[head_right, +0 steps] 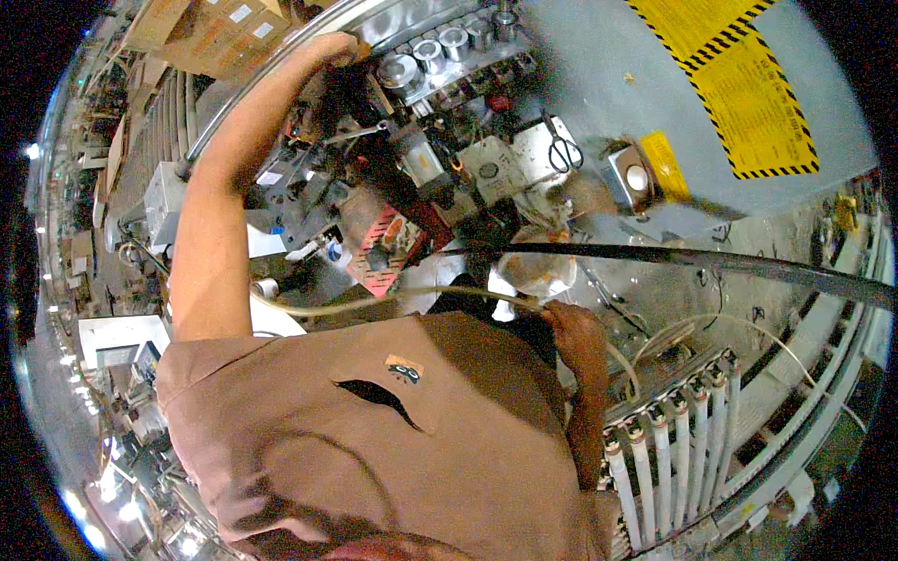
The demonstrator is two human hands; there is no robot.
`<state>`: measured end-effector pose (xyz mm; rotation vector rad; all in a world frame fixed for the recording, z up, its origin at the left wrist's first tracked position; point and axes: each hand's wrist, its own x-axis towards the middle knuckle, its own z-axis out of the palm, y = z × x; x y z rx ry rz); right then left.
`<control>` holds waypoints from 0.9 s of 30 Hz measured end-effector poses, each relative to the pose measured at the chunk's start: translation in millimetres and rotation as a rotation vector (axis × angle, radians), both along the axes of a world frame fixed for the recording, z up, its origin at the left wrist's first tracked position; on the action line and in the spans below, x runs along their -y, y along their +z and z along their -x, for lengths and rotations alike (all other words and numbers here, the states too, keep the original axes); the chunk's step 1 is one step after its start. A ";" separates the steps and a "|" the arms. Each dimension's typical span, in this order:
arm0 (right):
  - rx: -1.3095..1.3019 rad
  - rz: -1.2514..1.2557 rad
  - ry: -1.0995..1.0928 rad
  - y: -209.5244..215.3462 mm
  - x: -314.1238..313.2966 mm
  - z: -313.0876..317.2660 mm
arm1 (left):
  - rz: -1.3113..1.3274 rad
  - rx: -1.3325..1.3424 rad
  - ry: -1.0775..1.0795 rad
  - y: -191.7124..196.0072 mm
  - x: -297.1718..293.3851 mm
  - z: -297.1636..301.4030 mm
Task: The person cleans an industrial machine and replaces a component, using an air nozzle to blow dust off internal parts and handling a circular spool.
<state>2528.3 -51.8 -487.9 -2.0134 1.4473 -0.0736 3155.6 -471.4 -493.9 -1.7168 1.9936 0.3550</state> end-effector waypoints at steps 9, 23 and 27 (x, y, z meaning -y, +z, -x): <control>0.025 0.002 0.021 -14.9 -11.6 6.2 | 0.176 0.035 -0.224 6.2 -23.3 -27.7; -0.062 0.021 -0.005 -16.5 -9.2 29.7 | -0.053 0.045 0.272 34.1 -26.5 21.9; -0.027 -0.018 0.013 -13.3 -5.3 17.6 | 0.105 -0.107 0.025 18.7 -41.9 -67.9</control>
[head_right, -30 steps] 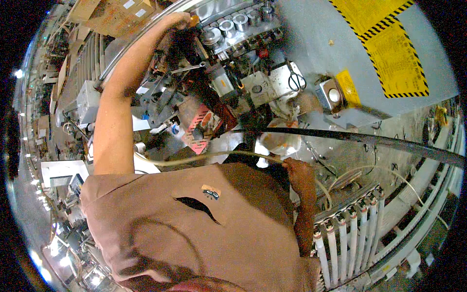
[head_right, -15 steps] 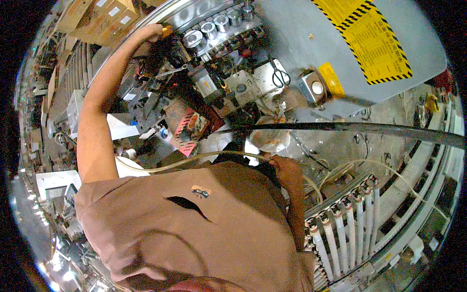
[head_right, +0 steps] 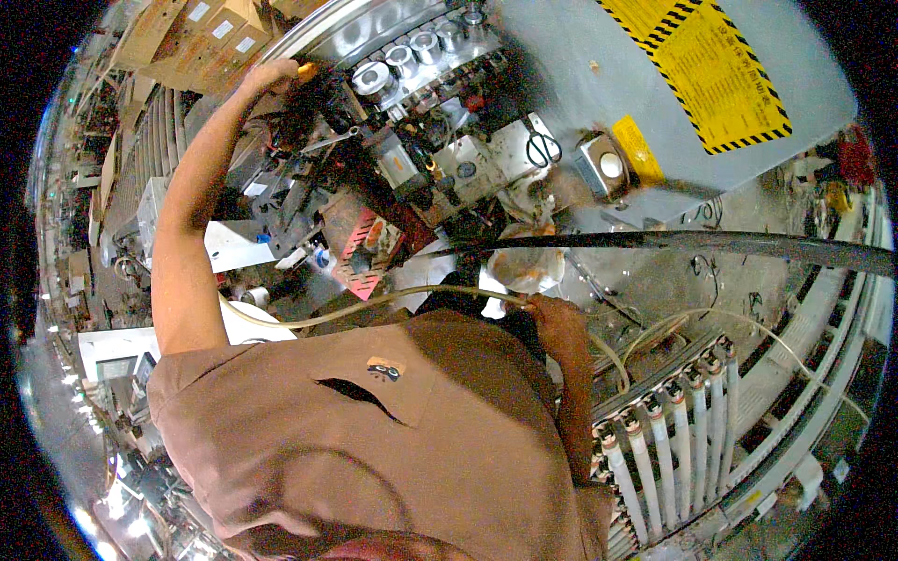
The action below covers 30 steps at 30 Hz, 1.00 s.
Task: The person cleans an industrial machine and replaces a component, using an air nozzle to blow dust off internal parts and handling a circular spool.
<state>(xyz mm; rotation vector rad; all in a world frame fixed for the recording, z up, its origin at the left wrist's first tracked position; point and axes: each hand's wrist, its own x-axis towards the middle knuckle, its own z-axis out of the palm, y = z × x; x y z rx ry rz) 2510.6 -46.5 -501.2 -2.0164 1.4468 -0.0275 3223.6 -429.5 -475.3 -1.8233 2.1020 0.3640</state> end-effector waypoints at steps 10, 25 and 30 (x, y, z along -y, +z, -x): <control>0.067 0.029 -0.025 -6.1 1.7 3.2 | 0.200 0.112 0.013 -7.2 73.6 166.3; -0.142 0.020 -0.132 7.9 -27.6 38.9 | 0.398 0.199 -0.080 -19.8 96.7 333.1; -0.056 -0.007 -0.153 -0.1 -25.8 36.4 | 0.485 0.173 -0.205 -16.6 85.1 378.1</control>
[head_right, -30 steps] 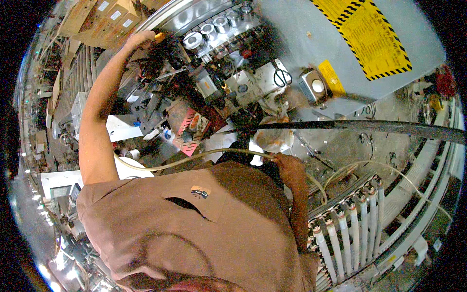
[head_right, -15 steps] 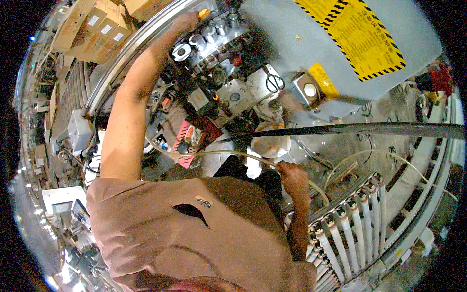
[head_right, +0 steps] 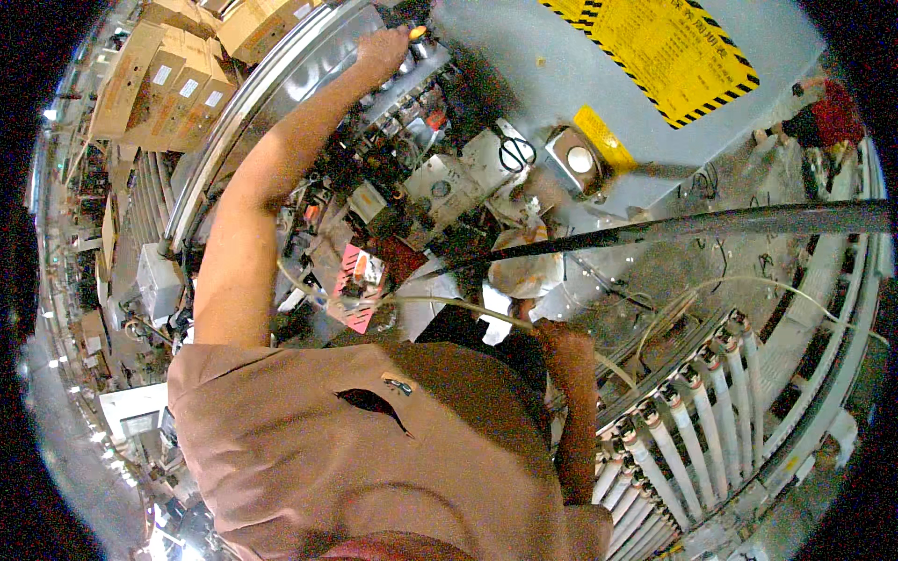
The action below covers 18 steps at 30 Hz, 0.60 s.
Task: The person cleans an industrial machine and replaces a component, using an air nozzle to blow dust off internal parts and handling a circular spool.
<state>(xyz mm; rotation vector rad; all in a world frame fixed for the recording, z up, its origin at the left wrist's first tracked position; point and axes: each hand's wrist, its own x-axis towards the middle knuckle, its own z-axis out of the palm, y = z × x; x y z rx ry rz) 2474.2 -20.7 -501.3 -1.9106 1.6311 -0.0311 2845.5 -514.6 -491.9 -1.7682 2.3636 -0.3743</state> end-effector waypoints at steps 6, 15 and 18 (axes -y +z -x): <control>0.008 0.011 0.003 1.8 5.1 3.2 | 0.004 0.052 -0.025 -83.9 65.6 -24.6; -0.030 -0.010 -0.085 -1.6 -19.0 17.6 | -0.010 0.102 -0.002 -90.2 73.1 -6.3; -0.042 -0.073 -0.104 5.1 -17.4 18.7 | -0.032 0.126 -0.021 -83.2 71.8 -3.9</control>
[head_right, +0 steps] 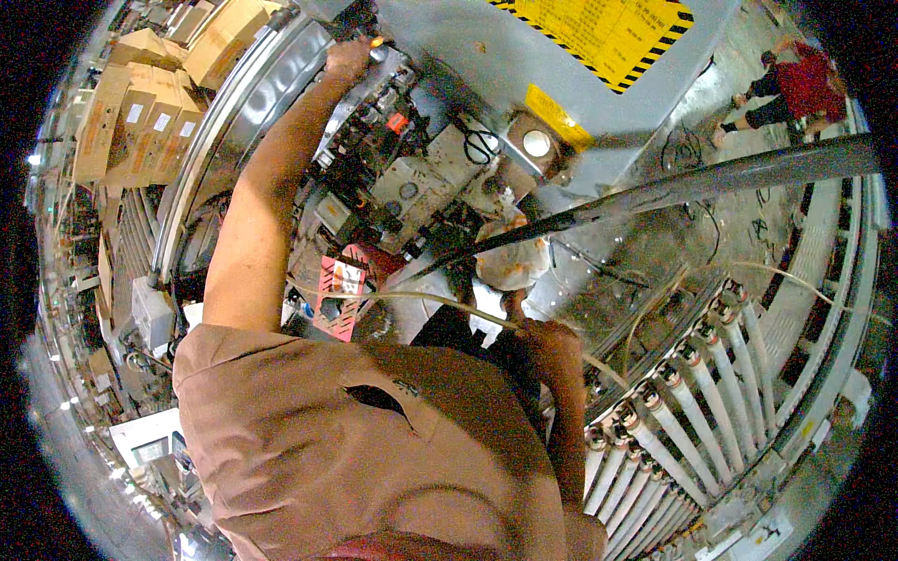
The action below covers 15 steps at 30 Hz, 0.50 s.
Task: The person cleans an industrial machine and replaces a component, using an air nozzle to blow dust off internal parts and handling a circular spool.
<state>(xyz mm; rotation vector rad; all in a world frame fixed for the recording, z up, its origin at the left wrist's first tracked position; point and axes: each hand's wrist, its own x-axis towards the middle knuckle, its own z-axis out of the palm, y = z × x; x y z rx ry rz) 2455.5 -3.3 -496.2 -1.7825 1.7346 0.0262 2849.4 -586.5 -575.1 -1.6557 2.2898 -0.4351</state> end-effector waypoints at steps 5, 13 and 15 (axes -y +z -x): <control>0.061 0.083 0.020 -7.5 0.6 10.5 | 0.013 -0.012 0.065 24.0 -21.4 1.8; 0.009 0.100 0.036 -12.4 3.5 21.8 | -0.150 -0.084 0.231 104.3 -72.9 -55.2; 0.020 0.109 0.061 -15.3 4.5 22.3 | -0.238 0.001 0.220 104.4 -80.1 -79.7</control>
